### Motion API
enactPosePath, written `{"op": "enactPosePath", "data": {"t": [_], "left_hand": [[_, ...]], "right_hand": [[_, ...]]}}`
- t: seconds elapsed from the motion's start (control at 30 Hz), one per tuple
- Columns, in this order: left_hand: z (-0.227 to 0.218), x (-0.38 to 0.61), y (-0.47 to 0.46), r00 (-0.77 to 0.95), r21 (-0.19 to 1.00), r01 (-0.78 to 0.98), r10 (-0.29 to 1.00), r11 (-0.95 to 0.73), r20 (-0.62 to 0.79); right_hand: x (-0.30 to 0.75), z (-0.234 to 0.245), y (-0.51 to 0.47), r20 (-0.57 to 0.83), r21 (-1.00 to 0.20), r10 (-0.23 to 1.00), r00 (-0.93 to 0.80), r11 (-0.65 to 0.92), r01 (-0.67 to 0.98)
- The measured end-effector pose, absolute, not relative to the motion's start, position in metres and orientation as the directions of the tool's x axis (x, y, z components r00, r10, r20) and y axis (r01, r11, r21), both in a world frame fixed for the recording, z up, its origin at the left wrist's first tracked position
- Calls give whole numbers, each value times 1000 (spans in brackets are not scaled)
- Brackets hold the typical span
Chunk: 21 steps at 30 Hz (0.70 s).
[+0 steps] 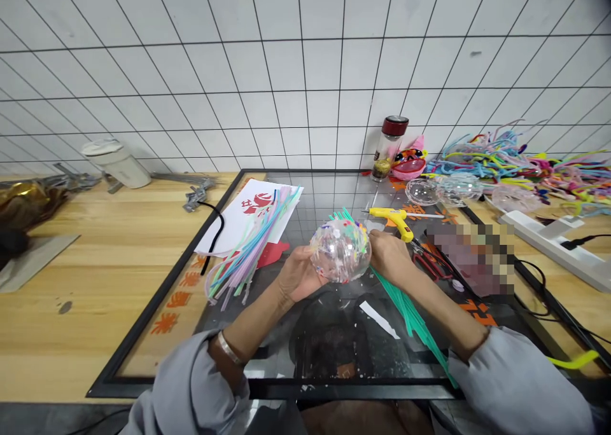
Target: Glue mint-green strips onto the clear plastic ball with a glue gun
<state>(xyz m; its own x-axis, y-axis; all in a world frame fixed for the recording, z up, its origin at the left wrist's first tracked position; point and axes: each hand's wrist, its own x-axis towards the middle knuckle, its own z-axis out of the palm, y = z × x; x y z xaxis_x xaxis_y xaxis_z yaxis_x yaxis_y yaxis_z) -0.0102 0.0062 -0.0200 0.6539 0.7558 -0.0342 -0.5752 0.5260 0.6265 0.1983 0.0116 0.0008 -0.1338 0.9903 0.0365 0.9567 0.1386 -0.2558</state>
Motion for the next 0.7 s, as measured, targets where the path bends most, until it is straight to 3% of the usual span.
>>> {"op": "enactPosePath", "data": {"t": [0.2, 0.4, 0.57, 0.7], "left_hand": [[-23, -7, 6, 683, 654, -560, 730, 509, 17], [-29, -7, 8, 690, 664, -558, 723, 497, 39], [-29, -8, 9, 681, 654, -565, 731, 504, 25], [-29, -8, 10, 684, 660, -562, 729, 499, 31]], "right_hand": [[214, -1, 12, 184, -567, 983, -13, 117, 815], [238, 8, 15, 273, -888, 954, 123, 200, 415], [253, 17, 20, 311, -940, 936, 164, 277, 197], [255, 19, 18, 386, -921, 882, 270, 355, 159]]}}
